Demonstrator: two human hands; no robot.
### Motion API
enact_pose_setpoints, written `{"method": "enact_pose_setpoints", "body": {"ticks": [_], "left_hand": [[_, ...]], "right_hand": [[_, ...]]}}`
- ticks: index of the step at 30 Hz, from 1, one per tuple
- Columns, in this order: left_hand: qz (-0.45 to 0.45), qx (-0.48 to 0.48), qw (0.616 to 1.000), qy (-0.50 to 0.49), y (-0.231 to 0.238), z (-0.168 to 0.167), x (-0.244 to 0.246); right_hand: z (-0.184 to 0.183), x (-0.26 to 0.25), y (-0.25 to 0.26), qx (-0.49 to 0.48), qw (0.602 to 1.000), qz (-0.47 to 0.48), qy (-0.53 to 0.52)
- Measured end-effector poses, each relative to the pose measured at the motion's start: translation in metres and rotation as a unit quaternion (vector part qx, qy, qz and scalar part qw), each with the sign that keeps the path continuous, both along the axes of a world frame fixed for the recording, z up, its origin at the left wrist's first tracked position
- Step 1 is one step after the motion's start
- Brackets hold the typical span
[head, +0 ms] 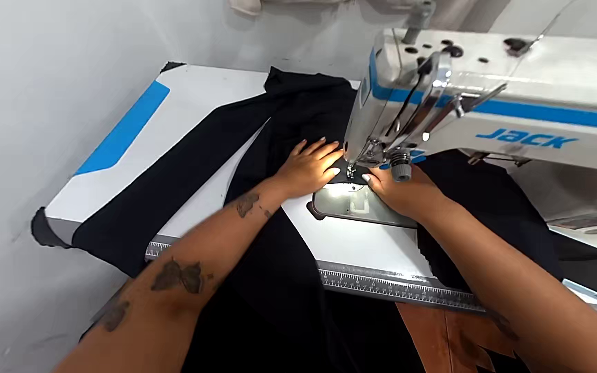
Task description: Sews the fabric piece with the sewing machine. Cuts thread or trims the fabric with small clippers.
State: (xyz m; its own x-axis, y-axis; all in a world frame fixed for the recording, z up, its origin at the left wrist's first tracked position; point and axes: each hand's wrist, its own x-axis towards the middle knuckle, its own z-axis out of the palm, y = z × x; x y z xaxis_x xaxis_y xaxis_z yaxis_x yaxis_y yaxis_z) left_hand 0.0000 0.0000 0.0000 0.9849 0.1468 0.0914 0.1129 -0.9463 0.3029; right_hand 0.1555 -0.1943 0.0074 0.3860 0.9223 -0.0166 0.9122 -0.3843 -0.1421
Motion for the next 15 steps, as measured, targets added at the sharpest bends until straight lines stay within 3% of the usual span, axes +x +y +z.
{"method": "enact_pose_setpoints", "body": {"ticks": [3,5,8,15], "left_hand": [[-0.118,0.008,0.993,-0.004,0.026,0.003,0.009],[-0.151,0.004,0.988,0.004,0.033,0.005,0.013],[-0.147,0.015,0.989,-0.001,0.033,0.003,0.012],[-0.083,0.027,0.993,0.083,0.021,0.014,0.007]], "right_hand": [[0.020,-0.030,-0.003,-0.019,0.999,-0.045,-0.025],[0.007,-0.024,0.000,0.040,0.998,-0.031,-0.037],[-0.018,0.006,0.004,0.062,0.998,-0.004,0.012],[-0.018,0.026,0.016,0.008,0.999,-0.032,0.009]]}}
